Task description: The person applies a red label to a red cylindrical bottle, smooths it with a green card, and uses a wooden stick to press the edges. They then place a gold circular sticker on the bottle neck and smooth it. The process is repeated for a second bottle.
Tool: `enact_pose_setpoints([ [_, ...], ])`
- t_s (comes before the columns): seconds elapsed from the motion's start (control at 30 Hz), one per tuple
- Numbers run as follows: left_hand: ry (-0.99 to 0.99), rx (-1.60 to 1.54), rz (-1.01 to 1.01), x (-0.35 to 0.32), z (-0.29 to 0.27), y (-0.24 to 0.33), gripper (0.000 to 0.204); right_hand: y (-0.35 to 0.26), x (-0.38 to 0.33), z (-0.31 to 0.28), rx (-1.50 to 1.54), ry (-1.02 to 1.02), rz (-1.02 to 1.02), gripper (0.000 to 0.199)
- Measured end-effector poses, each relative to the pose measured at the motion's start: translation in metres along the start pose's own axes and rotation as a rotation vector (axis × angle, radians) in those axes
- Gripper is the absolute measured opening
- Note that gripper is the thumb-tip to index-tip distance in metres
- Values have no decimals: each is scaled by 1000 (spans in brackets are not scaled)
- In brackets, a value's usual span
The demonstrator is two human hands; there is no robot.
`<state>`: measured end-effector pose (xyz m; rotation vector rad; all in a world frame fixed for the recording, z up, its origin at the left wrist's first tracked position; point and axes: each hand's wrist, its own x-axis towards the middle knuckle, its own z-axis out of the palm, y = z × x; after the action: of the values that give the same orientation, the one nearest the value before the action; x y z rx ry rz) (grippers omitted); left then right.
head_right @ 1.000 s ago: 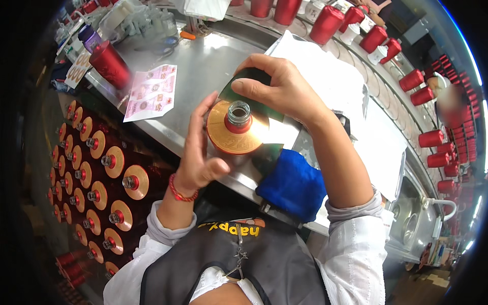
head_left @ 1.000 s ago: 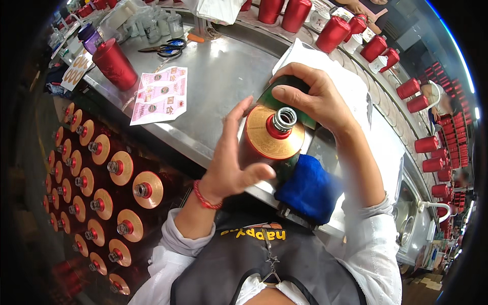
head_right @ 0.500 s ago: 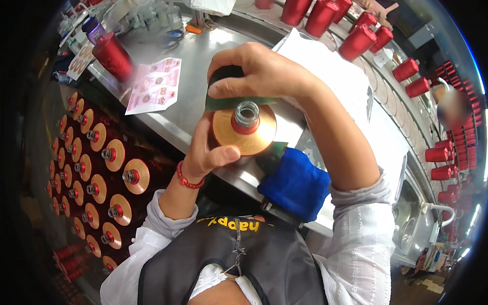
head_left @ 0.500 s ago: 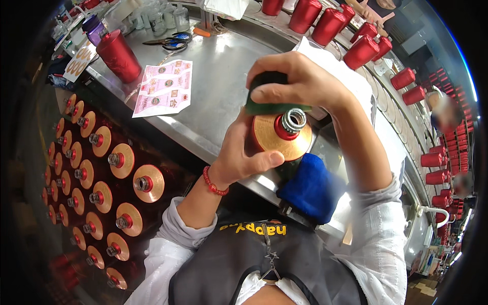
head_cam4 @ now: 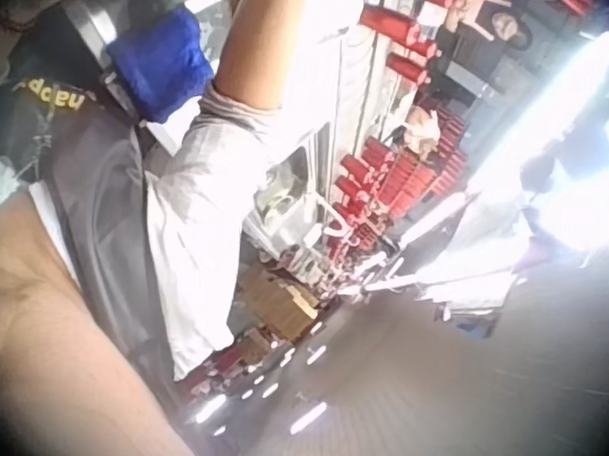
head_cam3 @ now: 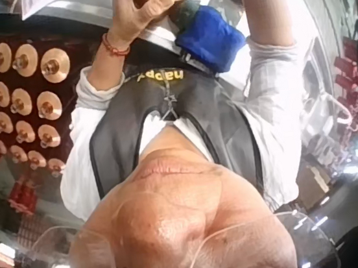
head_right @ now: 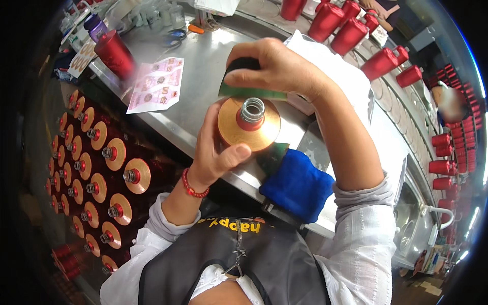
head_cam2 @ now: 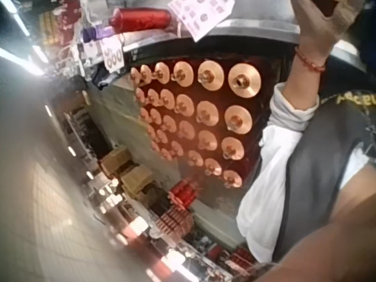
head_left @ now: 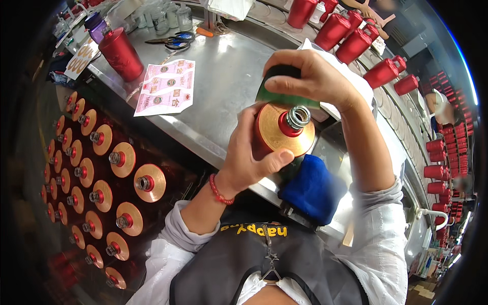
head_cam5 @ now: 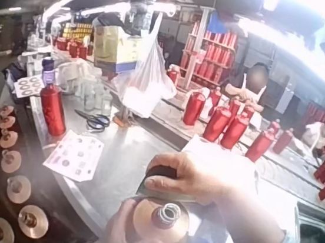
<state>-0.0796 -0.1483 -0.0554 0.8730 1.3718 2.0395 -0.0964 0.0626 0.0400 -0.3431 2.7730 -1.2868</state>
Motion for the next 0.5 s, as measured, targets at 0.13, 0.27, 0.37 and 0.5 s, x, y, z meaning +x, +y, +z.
enact_pose_setpoints([
  [0.13,-104,-211,-61,14,-7,4,83,-2,14,5,91,-73,-141,25],
  [0.27,-105,-159,-68,14,-11,0,85,5,20,2,-12,-17,-105,27],
  [0.37,-128,-160,-97,16,-14,-1,84,10,19,14,112,-54,-100,29],
  [0.5,-147,-187,-102,19,-16,-4,80,9,3,11,240,92,-59,26],
])
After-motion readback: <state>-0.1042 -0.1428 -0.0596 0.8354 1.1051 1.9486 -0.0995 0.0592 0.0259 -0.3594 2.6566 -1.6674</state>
